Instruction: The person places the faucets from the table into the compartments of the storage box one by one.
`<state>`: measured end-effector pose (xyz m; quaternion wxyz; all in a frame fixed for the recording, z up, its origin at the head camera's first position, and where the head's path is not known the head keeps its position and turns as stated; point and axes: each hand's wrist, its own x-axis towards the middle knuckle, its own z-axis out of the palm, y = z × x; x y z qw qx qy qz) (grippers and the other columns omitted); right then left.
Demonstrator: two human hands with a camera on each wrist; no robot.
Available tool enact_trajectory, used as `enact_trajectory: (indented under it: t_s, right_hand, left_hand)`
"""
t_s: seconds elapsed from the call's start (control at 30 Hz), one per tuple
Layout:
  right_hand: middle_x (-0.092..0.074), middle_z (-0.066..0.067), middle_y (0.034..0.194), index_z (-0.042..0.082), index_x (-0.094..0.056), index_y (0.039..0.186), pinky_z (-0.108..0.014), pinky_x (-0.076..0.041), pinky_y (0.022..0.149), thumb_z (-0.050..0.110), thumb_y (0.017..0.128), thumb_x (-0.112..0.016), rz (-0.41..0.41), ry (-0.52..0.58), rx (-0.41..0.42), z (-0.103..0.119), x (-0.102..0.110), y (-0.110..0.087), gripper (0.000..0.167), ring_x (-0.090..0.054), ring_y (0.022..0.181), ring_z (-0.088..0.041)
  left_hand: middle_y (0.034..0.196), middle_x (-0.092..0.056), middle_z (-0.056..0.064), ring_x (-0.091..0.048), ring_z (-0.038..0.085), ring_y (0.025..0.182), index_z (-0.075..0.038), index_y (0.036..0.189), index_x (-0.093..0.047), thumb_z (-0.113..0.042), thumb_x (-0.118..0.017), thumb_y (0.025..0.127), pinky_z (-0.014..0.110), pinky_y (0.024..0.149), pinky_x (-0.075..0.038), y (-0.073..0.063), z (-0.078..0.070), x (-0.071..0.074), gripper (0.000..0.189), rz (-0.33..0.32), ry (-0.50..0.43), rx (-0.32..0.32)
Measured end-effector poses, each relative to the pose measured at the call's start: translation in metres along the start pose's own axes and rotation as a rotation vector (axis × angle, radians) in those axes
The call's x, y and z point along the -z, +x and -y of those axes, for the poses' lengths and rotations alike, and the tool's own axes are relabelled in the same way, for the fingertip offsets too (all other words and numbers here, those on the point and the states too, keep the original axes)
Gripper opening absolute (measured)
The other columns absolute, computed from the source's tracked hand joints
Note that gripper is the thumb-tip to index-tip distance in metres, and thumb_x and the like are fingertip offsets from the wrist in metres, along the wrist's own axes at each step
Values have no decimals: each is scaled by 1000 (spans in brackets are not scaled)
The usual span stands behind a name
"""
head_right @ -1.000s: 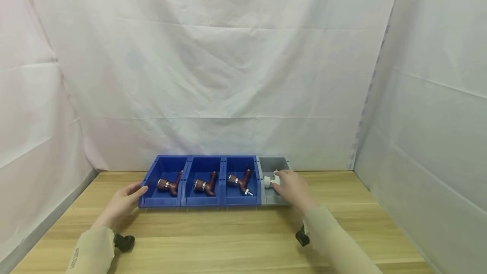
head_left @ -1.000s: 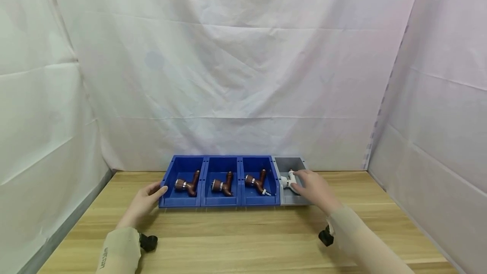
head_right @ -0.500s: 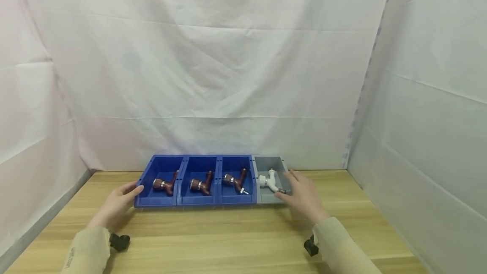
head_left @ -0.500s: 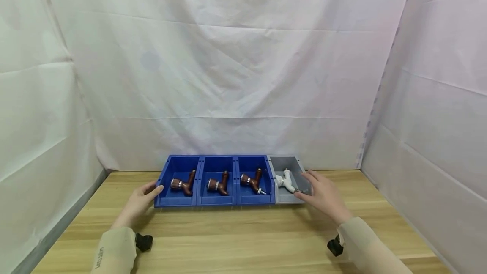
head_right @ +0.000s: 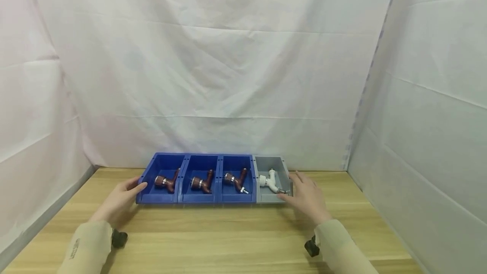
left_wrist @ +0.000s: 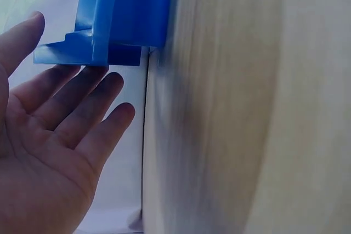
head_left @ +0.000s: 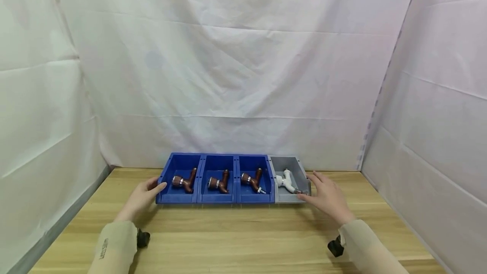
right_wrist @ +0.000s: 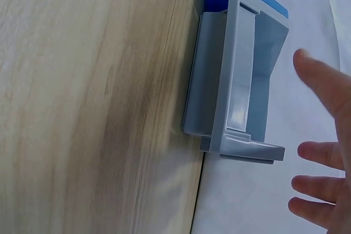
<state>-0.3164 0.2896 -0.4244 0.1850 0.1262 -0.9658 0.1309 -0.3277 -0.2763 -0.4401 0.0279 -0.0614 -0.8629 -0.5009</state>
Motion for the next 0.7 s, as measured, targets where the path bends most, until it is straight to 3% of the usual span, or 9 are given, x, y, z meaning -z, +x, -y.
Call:
enact_trajectory:
  t_s: [0.13, 0.3, 0.5, 0.7]
  right_hand:
    - [-45, -25, 142, 6, -54, 137, -68, -36, 94, 65, 75, -70, 11, -8, -22, 0, -2, 2, 87, -47, 120, -51]
    - [-42, -25, 144, 6, -53, 138, -70, -31, 97, 66, 73, -71, 28, 1, -45, 2, -4, 3, 91, -43, 123, -52]
    - [-42, -26, 144, 5, -53, 138, -70, -26, 100, 63, 72, -74, 18, 10, -52, 5, -7, 4, 90, -42, 125, -51]
    - [-44, -24, 143, 5, -52, 139, -68, -25, 101, 67, 71, -73, 5, -10, -23, 9, -8, 5, 95, -39, 130, -45]
  left_hand:
    - [136, -49, 30, -46, 42, 126, 8, 144, -37, -32, -55, 100, 55, 105, -33, -1, -4, 1, 62, -8, 100, -61]
    - [141, -38, 36, -34, 53, 130, 8, 146, -32, -33, -56, 99, 65, 102, -30, -10, -11, 4, 67, -15, 243, -101]
    - [144, -37, 32, -34, 52, 130, 5, 146, -35, -35, -59, 97, 66, 102, -29, -15, -20, 10, 68, -61, 428, -177]
    - [146, -36, 31, -29, 50, 134, 4, 143, -42, -41, -61, 95, 66, 104, -25, -21, -25, 10, 69, -63, 574, -266]
